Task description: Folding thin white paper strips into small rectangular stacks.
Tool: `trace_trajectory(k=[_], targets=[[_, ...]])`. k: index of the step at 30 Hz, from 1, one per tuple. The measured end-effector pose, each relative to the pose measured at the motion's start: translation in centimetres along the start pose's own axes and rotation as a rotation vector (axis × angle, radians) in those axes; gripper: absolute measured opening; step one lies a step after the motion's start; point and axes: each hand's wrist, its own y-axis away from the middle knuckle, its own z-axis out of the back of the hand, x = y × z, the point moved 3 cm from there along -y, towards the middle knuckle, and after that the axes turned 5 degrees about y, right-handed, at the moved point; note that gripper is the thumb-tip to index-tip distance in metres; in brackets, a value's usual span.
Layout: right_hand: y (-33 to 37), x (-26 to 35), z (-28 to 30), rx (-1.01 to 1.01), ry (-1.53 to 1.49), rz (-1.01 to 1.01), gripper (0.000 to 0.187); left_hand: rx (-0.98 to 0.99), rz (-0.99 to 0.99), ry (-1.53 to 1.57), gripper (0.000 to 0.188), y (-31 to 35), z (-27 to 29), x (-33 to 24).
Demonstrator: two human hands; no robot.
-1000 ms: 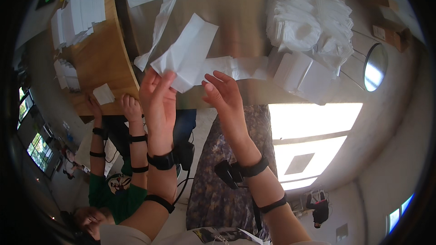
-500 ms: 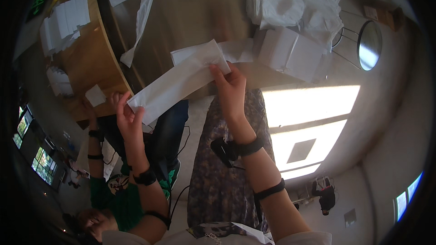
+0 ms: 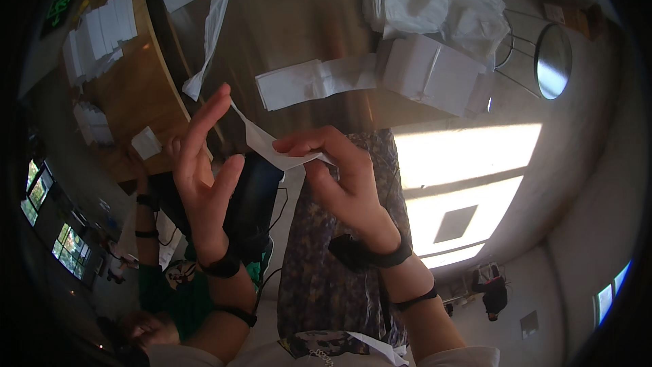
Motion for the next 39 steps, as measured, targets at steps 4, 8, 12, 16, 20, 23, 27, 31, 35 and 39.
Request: trace_trajectory(k=[4, 8, 12, 16, 20, 23, 27, 31, 35, 39], targets=[[0.6, 1.6, 1.9, 0.049, 0.222, -0.210, 0.012, 0.344, 0.101, 0.567, 0.040, -1.2, -1.3, -1.8], [0.7, 3.2, 2.8, 0.070, 0.198, -0.264, 0.015, 0.393, 0.243, 0.487, 0.010, -1.0, -2.4, -2.6], [0.5, 2.5, 4.1, -0.234, 0.276, -0.225, 0.021, 0.333, 0.453, 0.666, 0.012, -0.2, -5.3, -1.8], [2.3, 4.3, 3.6, -0.417, 0.743, 0.398, 0.032, 0.225, 0.559, 0.591, 0.014, 0.0, -5.9, -3.0], [1.9, 3.5, 2.4, -0.257, 0.519, 0.278, 0.034, 0.170, 0.586, 0.715, 0.014, 0.7, -6.5, -3.4], [2.3, 2.6, 2.2, -0.266, 0.139, 0.053, 0.032, 0.176, 0.542, 0.720, 0.012, 1.1, -6.6, -3.4], [2.0, 2.8, 2.2, -0.255, -0.067, -0.078, 0.033, 0.203, 0.443, 0.579, 0.009, 0.8, -6.5, -4.0], [1.7, 2.0, 2.2, -0.189, -0.298, -0.204, 0.033, 0.239, 0.351, 0.494, 0.009, 0.6, -6.3, -3.8], [1.5, 1.7, 1.9, -0.196, -0.282, -0.241, 0.029, 0.266, 0.478, 0.549, 0.008, 0.6, -5.9, -3.3], [1.6, 1.2, 1.9, -0.275, -0.043, -0.077, 0.028, 0.191, 0.550, 0.686, 0.007, 0.8, -6.4, -3.0]])
